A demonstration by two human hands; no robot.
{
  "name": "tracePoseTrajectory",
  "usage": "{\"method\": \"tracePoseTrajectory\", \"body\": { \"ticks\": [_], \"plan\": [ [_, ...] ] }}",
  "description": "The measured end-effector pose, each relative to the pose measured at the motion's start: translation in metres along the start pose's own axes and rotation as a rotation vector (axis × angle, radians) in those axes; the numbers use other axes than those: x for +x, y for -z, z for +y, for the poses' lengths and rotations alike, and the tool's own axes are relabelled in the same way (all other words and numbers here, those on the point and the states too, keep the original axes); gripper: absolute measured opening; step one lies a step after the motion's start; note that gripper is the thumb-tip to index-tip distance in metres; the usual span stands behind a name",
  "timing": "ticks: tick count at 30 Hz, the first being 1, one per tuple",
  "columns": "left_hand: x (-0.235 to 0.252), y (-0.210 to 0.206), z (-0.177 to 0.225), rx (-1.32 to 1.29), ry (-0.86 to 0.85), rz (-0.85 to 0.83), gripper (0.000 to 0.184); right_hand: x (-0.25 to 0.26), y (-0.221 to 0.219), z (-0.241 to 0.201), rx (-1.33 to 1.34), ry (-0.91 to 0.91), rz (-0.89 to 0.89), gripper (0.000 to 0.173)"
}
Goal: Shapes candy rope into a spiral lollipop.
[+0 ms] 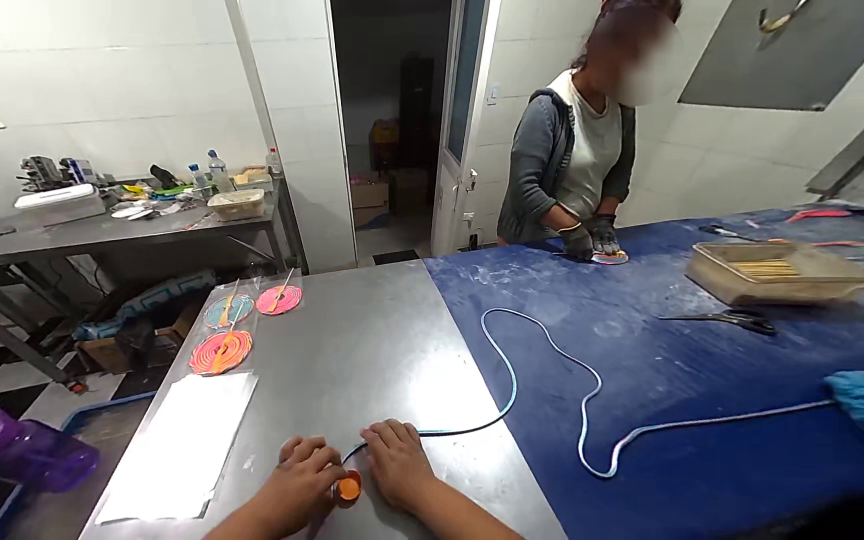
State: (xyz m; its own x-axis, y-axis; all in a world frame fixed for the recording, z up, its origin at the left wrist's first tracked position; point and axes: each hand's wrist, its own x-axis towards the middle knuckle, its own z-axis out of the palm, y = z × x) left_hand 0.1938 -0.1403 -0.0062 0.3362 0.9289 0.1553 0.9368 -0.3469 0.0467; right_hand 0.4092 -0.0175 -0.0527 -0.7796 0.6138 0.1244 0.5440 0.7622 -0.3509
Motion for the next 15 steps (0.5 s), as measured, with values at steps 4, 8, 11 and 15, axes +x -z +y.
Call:
{"method": "tracePoseTrajectory", "body": {
  "ticks": [4, 8, 11, 15],
  "plan": [
    [0.031, 0.018, -0.011, -0.015, -0.25, -0.393, 0.018, 0.008, 0.006, 0.005, 0.021, -0.011, -0.139, 0.041],
    [0.039, 0.014, -0.021, -0.042, -0.257, -0.481, 0.019, 0.007, 0.002, 0.007, 0.038, -0.013, -0.075, 0.038],
    [0.031, 0.008, -0.019, -0.046, -0.133, -0.435, 0.034, -0.003, 0.001, 0.009, 0.031, -0.009, -0.062, 0.036],
    [0.019, -0.007, 0.002, 0.064, 0.208, -0.353, 0.05, -0.035, -0.002, 0.018, -0.004, 0.024, 0.009, 0.035]
  ]
}}
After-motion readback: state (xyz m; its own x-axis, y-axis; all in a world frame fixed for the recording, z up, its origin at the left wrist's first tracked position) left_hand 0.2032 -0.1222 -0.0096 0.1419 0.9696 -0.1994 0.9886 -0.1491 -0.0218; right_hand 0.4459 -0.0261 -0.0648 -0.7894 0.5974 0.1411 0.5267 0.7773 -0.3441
